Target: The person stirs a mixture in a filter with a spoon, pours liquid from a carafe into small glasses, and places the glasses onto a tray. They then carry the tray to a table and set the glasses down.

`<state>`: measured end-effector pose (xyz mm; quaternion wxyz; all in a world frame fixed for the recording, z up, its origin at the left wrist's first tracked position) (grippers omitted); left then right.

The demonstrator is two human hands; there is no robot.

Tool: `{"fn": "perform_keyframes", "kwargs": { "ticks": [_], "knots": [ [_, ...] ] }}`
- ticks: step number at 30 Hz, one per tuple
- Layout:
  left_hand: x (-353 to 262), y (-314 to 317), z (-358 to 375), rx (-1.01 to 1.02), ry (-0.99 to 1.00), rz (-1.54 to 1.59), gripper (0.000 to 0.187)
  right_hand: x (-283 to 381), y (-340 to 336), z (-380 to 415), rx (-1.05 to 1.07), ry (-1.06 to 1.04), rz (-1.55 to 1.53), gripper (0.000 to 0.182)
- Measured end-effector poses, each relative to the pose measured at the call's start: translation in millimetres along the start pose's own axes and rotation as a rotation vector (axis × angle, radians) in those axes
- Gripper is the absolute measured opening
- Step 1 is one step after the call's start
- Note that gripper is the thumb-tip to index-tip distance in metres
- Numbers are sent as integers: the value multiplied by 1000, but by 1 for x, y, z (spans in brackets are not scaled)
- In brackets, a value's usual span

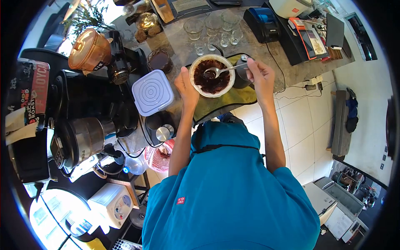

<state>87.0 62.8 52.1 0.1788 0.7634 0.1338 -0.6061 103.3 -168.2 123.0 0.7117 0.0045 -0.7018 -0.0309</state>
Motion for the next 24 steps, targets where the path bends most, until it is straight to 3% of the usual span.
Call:
{"fn": "perform_keyframes", "kwargs": {
  "ticks": [3, 8, 14, 24],
  "knots": [
    [-1, 0, 1, 1, -14, 5, 51, 17, -3, 5, -74, -92, -43, 28],
    [-5, 1, 1, 4, -2, 19, 51, 36, -4, 14, -77, -258, 295, 24],
    [-2, 0, 1, -3, -14, 3, 50, 47, 4, 28, -90, -376, 371, 17],
    [5, -2, 1, 8, -15, -9, 48, 3, -4, 44, -71, -364, 401, 16]
  ]
}}
Point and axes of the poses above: each hand's wrist, its own z-axis away from the middle knuckle, its own y-axis out of the palm, x = y × z, the point moved 6 cm from there along -z, towards the middle knuckle
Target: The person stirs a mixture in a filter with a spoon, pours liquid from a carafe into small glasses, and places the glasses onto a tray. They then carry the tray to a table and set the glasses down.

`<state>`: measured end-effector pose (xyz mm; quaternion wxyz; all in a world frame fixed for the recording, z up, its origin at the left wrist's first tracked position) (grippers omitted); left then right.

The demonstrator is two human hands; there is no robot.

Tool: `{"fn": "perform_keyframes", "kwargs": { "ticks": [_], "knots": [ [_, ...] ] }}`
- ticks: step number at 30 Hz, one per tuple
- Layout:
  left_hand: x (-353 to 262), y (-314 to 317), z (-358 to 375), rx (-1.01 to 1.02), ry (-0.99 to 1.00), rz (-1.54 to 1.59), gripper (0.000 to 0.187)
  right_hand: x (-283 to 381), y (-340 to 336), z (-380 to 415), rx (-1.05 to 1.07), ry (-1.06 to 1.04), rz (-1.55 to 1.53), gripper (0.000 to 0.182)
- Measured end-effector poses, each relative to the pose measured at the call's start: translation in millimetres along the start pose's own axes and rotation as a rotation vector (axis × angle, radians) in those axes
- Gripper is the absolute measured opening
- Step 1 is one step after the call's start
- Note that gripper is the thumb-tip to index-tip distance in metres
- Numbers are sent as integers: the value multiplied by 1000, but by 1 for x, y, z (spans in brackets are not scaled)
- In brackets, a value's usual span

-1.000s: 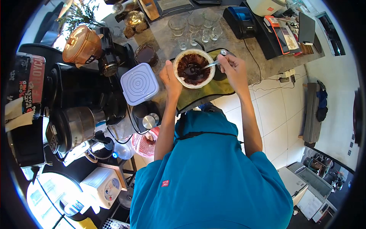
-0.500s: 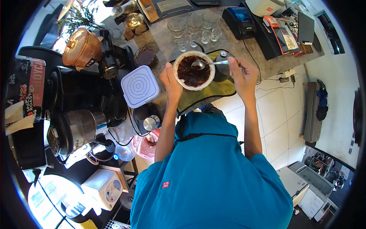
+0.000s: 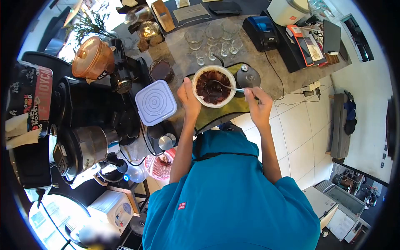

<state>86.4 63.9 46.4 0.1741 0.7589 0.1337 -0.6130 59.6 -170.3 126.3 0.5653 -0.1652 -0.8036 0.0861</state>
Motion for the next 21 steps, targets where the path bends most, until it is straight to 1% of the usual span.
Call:
{"fn": "perform_keyframes", "kwargs": {
  "ticks": [1, 3, 5, 6, 7, 8, 9, 10, 11, 12, 14, 17, 19, 21],
  "knots": [
    [2, -2, 1, 5, 9, 9, 48, 3, 0, 2, -8, -10, 4, 16],
    [1, -5, 0, -40, 99, -331, 36, 9, -5, 3, -62, -36, -55, 15],
    [6, -7, 3, -111, 210, -270, 29, 19, -5, 3, -139, -59, -97, 14],
    [-11, 0, 2, -26, 258, -445, 29, 12, -1, 5, -104, -64, -83, 13],
    [-9, -4, 2, -9, 224, -263, 37, 2, 1, 7, -69, -67, -70, 13],
    [-4, -4, 1, -47, 78, -31, 39, -3, 4, 7, -51, -81, -89, 12],
    [9, -5, 1, -46, 31, 32, 40, -3, 7, 8, -26, -89, -114, 11],
    [3, -5, 1, -23, 66, 41, 42, -1, 5, 11, -36, -78, -107, 10],
    [5, -2, 3, -64, -11, 155, 44, 2, 3, 11, -35, -66, -108, 10],
    [5, -2, 3, -60, -25, 159, 45, 6, 0, 9, -47, -80, -101, 10],
    [5, -1, 3, -48, -35, 163, 45, 6, -2, 10, -67, 20, -175, 10],
    [6, -1, 4, -62, -57, 112, 44, -11, 1, 13, -88, 16, -149, 11],
    [11, -4, 5, -141, -81, 132, 44, -7, -1, 10, -72, -7, -151, 11],
    [7, -2, 6, -104, -72, 154, 44, -4, -3, 11, -62, -18, -155, 11]
  ]
}}
Point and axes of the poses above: each hand's wrist, its own z-axis away from the middle knuckle, its own y-axis out of the palm, x = y × z, the point moved 6 cm from there along -z, towards the middle knuckle
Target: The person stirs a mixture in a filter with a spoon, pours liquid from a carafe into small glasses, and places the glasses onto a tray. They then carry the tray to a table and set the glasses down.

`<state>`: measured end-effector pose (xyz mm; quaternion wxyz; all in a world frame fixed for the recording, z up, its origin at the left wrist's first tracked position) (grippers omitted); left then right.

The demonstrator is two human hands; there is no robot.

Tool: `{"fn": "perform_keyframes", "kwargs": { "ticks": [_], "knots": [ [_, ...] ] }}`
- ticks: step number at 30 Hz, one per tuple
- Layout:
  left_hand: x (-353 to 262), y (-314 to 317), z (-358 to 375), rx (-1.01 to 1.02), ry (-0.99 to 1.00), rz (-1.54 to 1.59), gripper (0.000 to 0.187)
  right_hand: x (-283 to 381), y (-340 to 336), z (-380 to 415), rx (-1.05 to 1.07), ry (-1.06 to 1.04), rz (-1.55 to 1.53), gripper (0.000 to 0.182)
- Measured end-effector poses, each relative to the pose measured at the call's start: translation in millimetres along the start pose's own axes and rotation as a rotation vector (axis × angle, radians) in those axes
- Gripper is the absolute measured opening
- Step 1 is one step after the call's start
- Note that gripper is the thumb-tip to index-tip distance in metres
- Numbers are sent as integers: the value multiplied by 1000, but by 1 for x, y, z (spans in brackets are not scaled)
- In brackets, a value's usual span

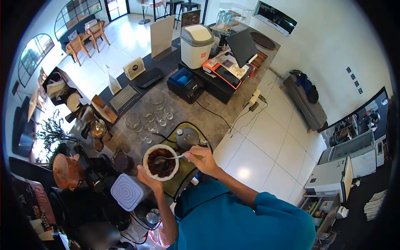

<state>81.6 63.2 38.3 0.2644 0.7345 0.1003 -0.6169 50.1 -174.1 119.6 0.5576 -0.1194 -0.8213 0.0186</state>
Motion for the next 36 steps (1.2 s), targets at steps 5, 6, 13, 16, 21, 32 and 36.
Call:
{"fn": "perform_keyframes", "kwargs": {
  "ticks": [5, 6, 13, 16, 21, 32, 36],
  "knots": [
    [24, -19, -2, -66, 26, -97, 41, -3, 3, -4, -5, 2, -6, 11],
    [28, -21, -2, -48, 20, -158, 39, -3, 2, -5, -10, -1, -3, 11],
    [44, -36, 1, -117, 68, -375, 45, 22, -4, -29, 24, -116, 176, 13],
    [25, -20, 3, -181, -133, -26, 43, 31, -3, -47, 72, -234, 262, 15],
    [31, -30, -6, -67, 42, -195, 34, 14, 15, -72, 284, -154, 233, 24],
    [-18, -12, 5, -72, 137, -487, 44, -23, 37, -102, 499, 244, -99, 29],
    [-29, 4, 13, -240, 280, -472, 45, -20, 37, -119, 552, 244, -135, 28]
  ]
}}
Point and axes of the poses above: each hand's wrist, its own z-axis away from the middle knuckle, its own y-axis out of the palm, x = y × z, the point moved 6 cm from there along -z, towards the middle knuckle
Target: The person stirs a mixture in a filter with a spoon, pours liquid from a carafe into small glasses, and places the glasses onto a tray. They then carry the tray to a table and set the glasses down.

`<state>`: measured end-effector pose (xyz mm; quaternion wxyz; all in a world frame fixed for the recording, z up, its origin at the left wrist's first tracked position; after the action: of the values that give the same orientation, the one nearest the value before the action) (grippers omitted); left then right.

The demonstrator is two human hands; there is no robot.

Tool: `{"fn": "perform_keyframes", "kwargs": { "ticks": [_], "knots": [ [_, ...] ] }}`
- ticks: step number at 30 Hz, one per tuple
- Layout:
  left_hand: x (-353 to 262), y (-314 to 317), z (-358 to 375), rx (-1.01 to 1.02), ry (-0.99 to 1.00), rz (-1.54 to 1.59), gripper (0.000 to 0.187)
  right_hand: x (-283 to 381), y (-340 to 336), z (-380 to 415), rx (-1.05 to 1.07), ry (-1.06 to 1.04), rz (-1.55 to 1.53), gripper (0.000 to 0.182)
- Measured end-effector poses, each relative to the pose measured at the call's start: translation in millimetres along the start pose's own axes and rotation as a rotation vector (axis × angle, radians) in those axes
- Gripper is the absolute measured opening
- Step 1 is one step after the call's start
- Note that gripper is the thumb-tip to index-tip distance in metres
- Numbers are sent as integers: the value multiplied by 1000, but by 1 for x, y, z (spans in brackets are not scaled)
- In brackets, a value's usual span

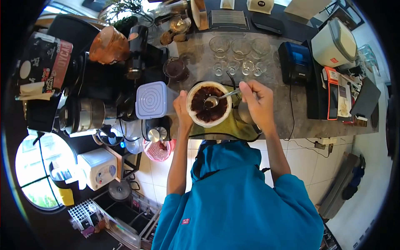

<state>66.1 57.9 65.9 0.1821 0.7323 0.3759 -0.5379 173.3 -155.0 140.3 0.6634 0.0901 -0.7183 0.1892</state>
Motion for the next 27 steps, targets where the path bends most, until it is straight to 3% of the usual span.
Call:
{"fn": "perform_keyframes", "kwargs": {
  "ticks": [3, 7, 10, 11, 19, 21, 24, 25, 27],
  "knots": [
    [13, 3, 2, -9, -174, 261, 44, 8, -2, -8, -22, -96, 29, 28],
    [11, 4, 3, 17, -153, 275, 45, 15, 4, -11, -24, -213, 164, 28],
    [-9, -1, 7, -156, 150, -119, 46, 12, 13, -14, 0, -207, 235, 29],
    [18, 0, 2, 15, -88, 216, 47, 10, 15, -15, 5, -203, 264, 30],
    [10, 4, 6, -42, -55, 201, 45, -10, 19, -14, 26, -87, 244, 34],
    [9, 4, 6, -143, -52, 223, 45, 0, 17, -11, 15, -160, 263, 34],
    [10, 4, 5, -81, -84, 248, 44, -1, 15, -9, 33, -164, 325, 34],
    [33, -1, 5, 85, -285, 291, 32, -2, 15, -9, 33, -172, 335, 34],
    [41, 0, 10, 33, -282, 286, 31, -1, 16, -8, 32, -175, 329, 34]
  ]
}}
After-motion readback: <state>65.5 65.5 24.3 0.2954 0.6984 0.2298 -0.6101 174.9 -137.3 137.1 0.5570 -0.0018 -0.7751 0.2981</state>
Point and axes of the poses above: each hand's wrist, its own z-axis away from the middle knuckle, its own y-axis out of the palm, x = y × z, the point moved 6 cm from there along -z, towards the middle knuckle
